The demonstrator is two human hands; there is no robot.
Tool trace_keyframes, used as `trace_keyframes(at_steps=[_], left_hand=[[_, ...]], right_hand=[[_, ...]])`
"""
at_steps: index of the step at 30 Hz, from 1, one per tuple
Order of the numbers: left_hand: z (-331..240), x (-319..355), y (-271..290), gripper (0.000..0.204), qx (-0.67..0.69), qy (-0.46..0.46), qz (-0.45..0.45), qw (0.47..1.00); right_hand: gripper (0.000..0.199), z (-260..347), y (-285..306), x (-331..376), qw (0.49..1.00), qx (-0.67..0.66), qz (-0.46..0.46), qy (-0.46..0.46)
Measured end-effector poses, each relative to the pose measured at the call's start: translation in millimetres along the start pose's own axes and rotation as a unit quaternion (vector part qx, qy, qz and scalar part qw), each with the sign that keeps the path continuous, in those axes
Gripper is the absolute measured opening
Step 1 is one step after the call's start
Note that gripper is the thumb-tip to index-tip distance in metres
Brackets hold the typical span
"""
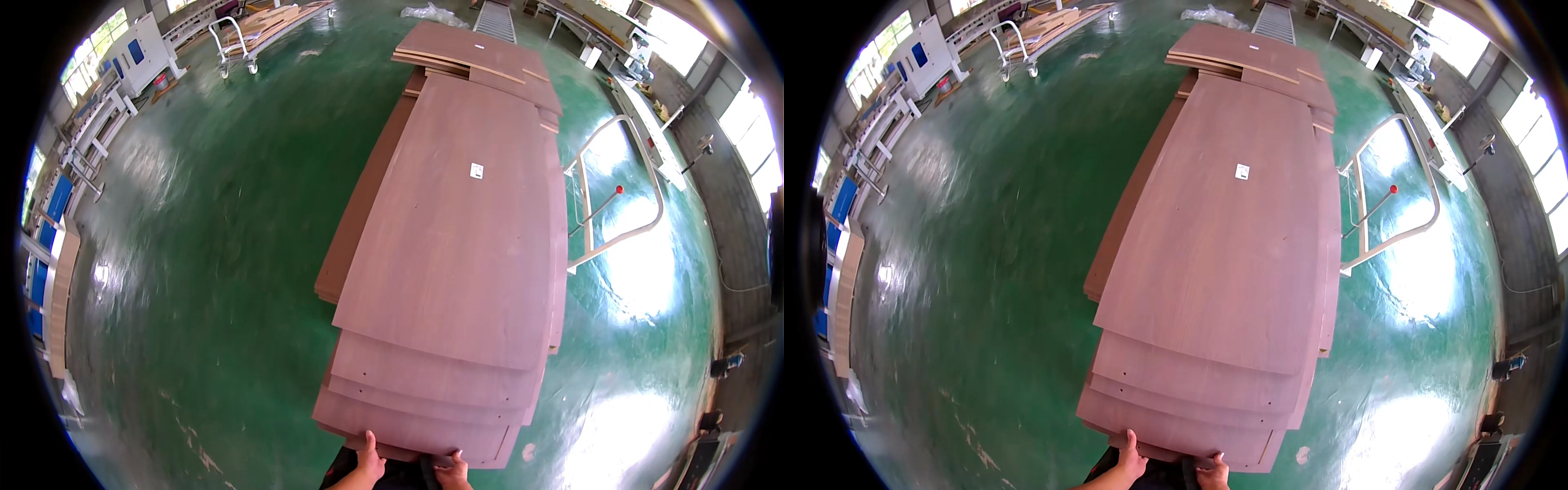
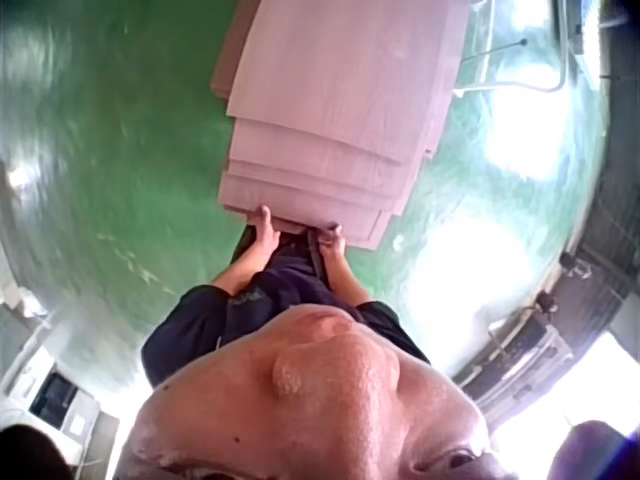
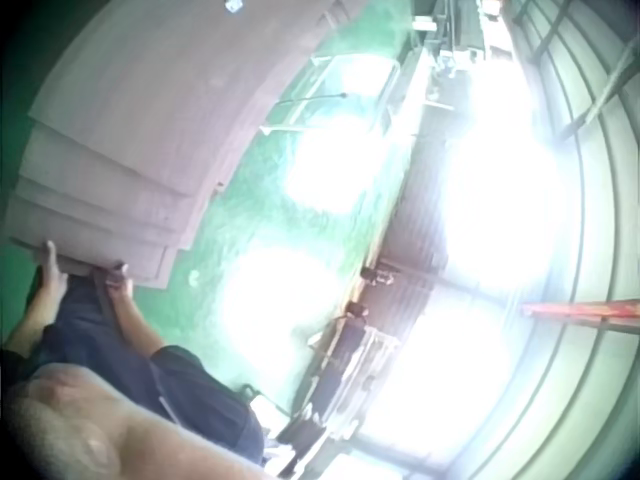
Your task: The person feeds wooden boards into an edge banding machine, stacks the processed boards onto a cart, and pushes the cart across the workshop.
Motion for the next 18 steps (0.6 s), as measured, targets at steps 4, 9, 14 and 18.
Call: trace_keyframes(at_steps=[4, 9, 14, 18], left_hand=[[1.1, -11.7, -20.1, 0.071, -0.006, -0.010, -0.008, 1.000], [-2.4, -19.6, -58.2, 0.064, -0.020, -0.028, -0.007, 0.999], [-7.3, -23.5, -102.6, 0.086, -0.041, -0.032, -0.042, 0.998], [-11.8, -41.5, -132.8, 0.087, -0.048, -0.022, -0.030, 0.998]], right_hand=[[0.056, 18.3, -23.1, -0.4, 1.000, -0.015, 0.014, -0.010], [0.051, 38.9, -41.3, -11.3, 0.998, -0.002, 0.050, 0.038], [0.046, 73.4, -88.7, -1.1, 0.998, -0.008, -0.010, 0.065], [0.045, 101.8, -117.2, -8.1, 0.999, -0.010, -0.001, 0.051]])
Point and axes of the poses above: each hand's wrist, its own x-axis away from the middle knuckle, its own y-axis out of the back of the hand, z = x × y, the point moved 1 cm from there along -x, towards the middle knuckle, and after that the axes turned 11 degrees about x, right-handed, at the moved point
